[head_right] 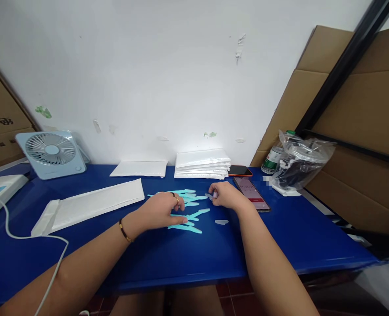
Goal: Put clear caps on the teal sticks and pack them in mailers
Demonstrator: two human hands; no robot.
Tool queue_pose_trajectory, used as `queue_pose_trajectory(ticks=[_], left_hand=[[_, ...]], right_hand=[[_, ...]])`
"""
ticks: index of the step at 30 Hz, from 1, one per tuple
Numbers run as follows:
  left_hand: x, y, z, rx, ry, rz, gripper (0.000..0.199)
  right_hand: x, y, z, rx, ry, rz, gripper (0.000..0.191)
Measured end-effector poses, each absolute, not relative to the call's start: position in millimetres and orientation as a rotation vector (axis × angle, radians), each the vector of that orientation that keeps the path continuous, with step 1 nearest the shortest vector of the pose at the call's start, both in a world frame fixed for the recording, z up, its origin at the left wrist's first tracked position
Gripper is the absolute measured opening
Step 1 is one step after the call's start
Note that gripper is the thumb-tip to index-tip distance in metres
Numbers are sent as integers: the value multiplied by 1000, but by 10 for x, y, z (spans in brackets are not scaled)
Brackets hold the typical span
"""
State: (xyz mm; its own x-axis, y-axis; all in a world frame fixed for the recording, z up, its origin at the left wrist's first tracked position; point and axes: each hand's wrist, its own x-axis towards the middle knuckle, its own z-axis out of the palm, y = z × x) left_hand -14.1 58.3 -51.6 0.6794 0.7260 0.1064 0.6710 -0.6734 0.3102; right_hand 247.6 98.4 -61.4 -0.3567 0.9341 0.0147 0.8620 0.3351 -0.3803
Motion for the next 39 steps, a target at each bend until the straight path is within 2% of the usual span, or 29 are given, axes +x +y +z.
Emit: queue_pose_trajectory(ticks=[5,8,14,17,20,23,29,39], left_hand=[[-53,588,-645,2656,1178,233,15],[-121,681,-642,2619,1309,253,12],[-253,719,-542,2595,1365,331,14],[-247,667,-523,2608,1330,237,13],[-227,643,-541,2541,1389,175,8],[-235,666,-576,2438,1389,210,9],[-317,748,-597,2212,1295,492,19],[-368,799,-585,2114,1276,637,28]], right_hand=[[2497,972,-595,-1677,-2323,520,46],[2499,969,-583,-1682,-2317,541,51],[2505,962,-569,-1634,-2176,510,44],[2483,954,-557,-1513,-2106,621,39],[2434,944,-536,-1364,-2078,822,24],[2389,935,-513,-1264,-1971,1001,15],[2336,910,-477,-1082,-1651,1244,26],[2215,876,-479,-1108,-1559,1297,32]])
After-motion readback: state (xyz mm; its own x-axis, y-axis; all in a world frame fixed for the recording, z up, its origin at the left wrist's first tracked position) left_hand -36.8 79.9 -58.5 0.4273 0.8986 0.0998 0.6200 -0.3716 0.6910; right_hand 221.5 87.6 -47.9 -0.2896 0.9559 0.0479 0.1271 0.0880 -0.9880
